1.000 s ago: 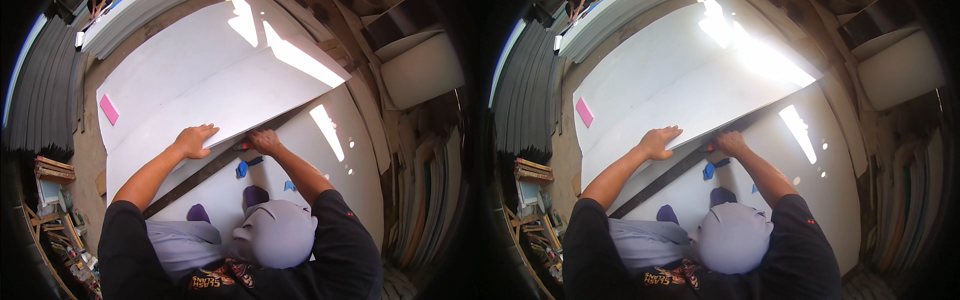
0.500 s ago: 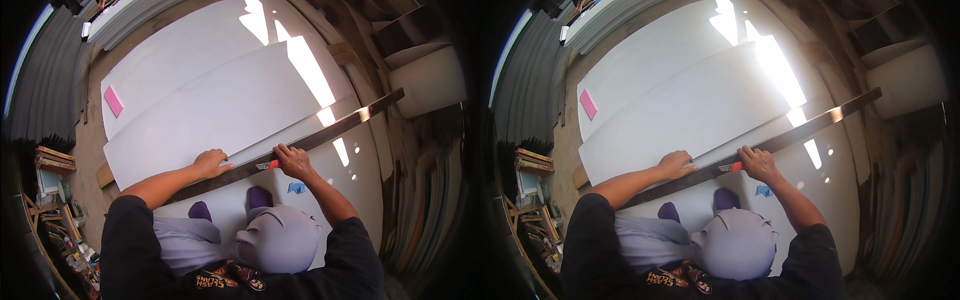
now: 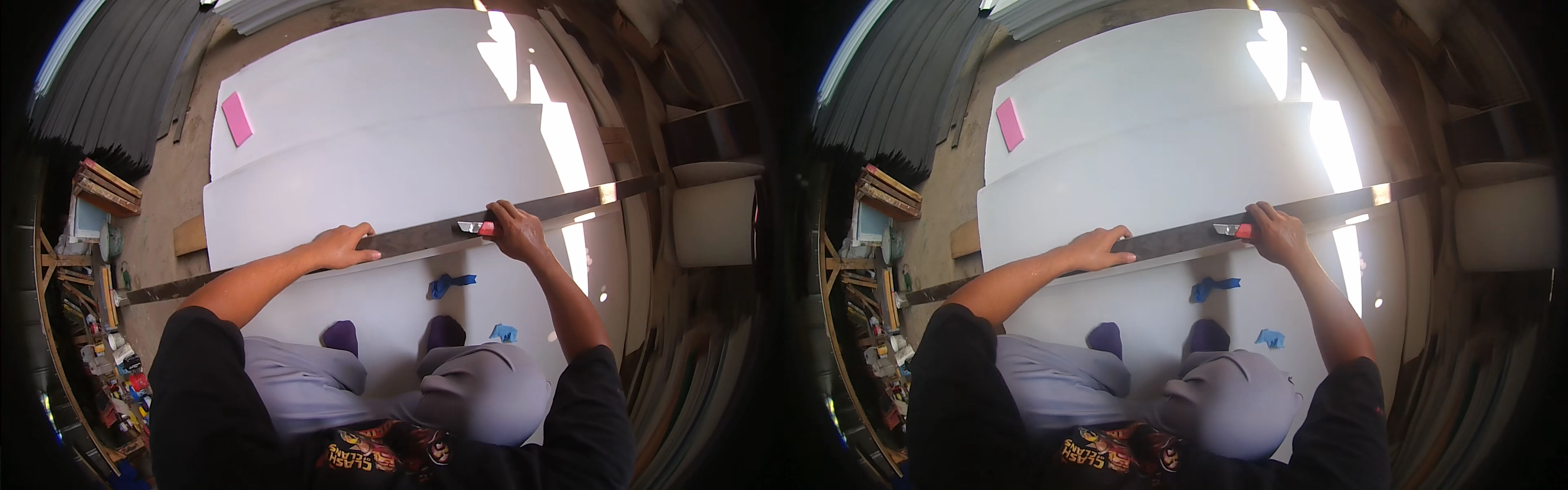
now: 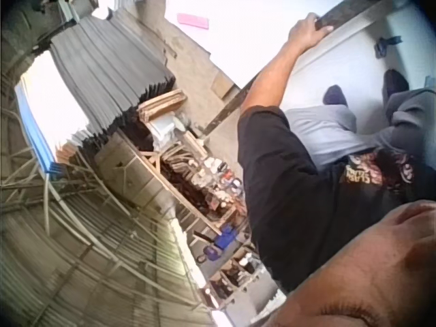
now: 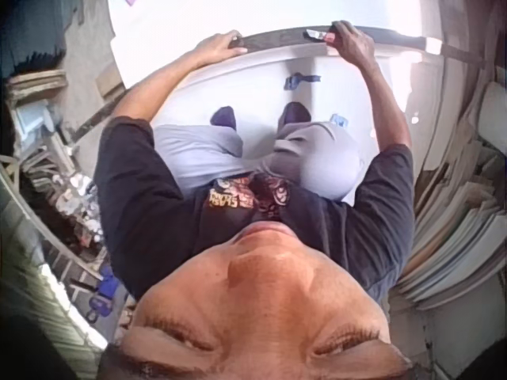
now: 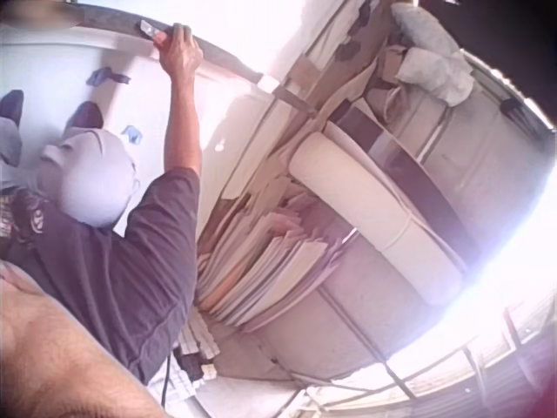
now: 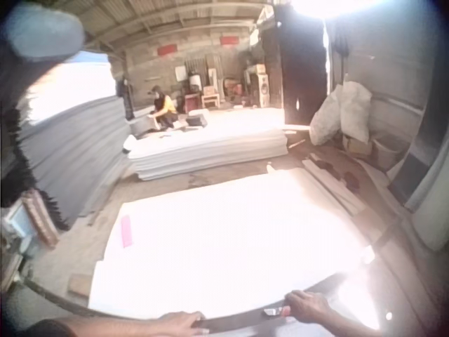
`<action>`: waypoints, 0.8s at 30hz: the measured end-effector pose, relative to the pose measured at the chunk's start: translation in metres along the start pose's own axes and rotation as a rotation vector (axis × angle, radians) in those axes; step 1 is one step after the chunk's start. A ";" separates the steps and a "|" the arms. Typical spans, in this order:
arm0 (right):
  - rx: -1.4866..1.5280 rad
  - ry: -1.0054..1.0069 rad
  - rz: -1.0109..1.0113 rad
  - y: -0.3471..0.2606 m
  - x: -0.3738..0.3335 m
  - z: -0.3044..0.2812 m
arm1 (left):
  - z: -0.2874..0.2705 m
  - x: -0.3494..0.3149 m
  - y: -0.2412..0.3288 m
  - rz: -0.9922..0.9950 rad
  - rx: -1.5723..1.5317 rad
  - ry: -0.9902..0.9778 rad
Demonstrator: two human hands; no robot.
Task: The person sits on the floor and uses a utility knife and a long metal ruler to cut a large white foam board into long strips. They measure, score, and snap the board, then stack the cut pieces aside.
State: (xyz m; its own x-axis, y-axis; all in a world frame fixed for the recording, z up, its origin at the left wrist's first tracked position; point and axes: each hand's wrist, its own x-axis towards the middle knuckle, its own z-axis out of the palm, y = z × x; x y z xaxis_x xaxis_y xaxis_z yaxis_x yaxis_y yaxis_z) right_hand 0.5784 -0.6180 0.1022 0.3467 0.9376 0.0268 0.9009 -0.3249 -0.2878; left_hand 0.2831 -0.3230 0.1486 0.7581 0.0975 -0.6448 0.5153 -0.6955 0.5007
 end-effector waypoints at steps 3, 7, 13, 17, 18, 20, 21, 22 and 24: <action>0.027 0.038 0.015 0.012 0.035 -0.004 | -0.023 0.024 -0.014 0.011 0.169 0.145; 0.004 0.021 0.026 0.024 0.077 -0.001 | -0.049 0.053 -0.025 0.021 0.288 0.217; -0.017 0.003 0.038 0.049 0.101 0.024 | -0.045 0.097 -0.048 0.027 0.292 0.298; -0.029 -0.012 0.068 0.055 0.109 0.039 | -0.044 0.109 -0.050 0.006 0.271 0.279; -0.033 -0.009 0.073 0.056 0.111 0.042 | -0.044 0.111 -0.052 0.008 0.262 0.284; -0.025 -0.008 0.073 0.059 0.113 0.047 | -0.040 0.118 -0.057 0.024 0.259 0.339; -0.017 -0.006 0.069 0.058 0.116 0.049 | -0.040 0.120 -0.062 0.027 0.258 0.367; -0.030 -0.004 0.081 0.057 0.119 0.049 | -0.036 0.125 -0.069 0.046 0.269 0.423; -0.054 -0.003 0.107 0.057 0.122 0.052 | -0.030 0.133 -0.074 0.081 0.290 0.533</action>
State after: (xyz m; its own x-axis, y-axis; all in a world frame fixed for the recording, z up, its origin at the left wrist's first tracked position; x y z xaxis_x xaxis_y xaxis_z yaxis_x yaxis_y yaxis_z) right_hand 0.6591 -0.5156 0.0396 0.4405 0.8977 -0.0046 0.8717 -0.4289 -0.2369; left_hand 0.3573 -0.2373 0.0427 0.9247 0.3266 -0.1958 0.3744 -0.8739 0.3100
